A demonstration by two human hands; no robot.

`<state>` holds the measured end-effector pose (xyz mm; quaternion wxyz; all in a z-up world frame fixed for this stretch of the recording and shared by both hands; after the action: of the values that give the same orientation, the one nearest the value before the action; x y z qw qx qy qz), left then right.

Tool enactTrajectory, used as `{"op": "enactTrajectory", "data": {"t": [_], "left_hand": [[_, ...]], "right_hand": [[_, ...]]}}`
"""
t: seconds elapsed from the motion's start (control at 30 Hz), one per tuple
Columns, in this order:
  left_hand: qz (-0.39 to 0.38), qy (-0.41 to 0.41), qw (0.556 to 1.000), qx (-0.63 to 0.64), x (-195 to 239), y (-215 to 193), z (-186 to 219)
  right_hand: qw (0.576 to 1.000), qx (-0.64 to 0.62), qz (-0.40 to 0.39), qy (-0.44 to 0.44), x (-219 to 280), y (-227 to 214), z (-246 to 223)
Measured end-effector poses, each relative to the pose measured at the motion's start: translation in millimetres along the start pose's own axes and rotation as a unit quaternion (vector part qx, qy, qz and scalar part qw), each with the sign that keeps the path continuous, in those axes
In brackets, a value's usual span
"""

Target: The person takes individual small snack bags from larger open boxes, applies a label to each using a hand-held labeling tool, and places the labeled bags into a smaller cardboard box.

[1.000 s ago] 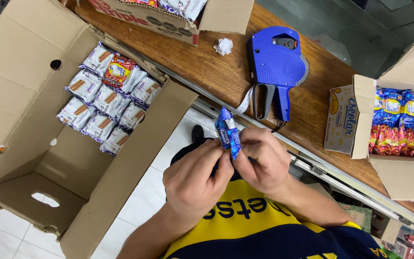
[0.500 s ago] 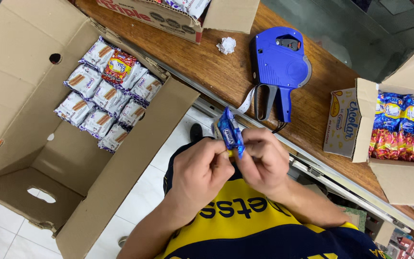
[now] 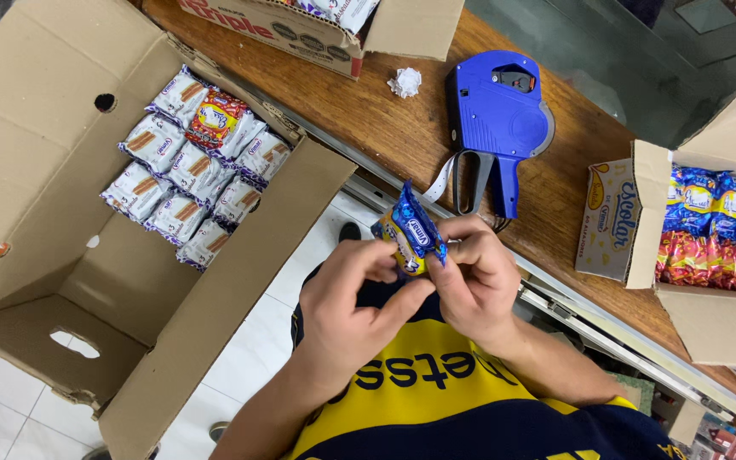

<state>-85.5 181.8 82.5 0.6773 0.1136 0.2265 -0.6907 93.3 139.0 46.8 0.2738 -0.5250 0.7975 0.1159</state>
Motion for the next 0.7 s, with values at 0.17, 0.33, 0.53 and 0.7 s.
{"op": "enactTrajectory", "data": {"t": [0.17,0.33,0.53,0.7], "left_hand": [[0.011,0.052,0.997,-0.048,0,-1,11],[-0.015,0.032,0.997,-0.074,4,5,-4],[-0.075,0.006,0.984,-0.164,16,28,-37],[-0.127,-0.088,0.971,-0.185,26,49,-86]], "right_hand": [[0.995,-0.050,-0.021,0.088,2,12,6],[0.956,-0.170,-0.036,0.238,21,21,48],[0.917,-0.201,-0.046,0.340,63,21,112],[0.883,-0.230,-0.001,0.410,81,29,141]]}}
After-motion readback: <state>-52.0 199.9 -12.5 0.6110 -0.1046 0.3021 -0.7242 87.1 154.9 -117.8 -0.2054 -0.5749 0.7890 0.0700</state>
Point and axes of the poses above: each hand's wrist, its own x-axis away from the middle knuckle, its own y-axis out of the palm, z = x × y, the point moved 10 cm from there along -x, towards the middle knuckle, and after that the axes turned 6 degrees about z, right-handed, at the moved point
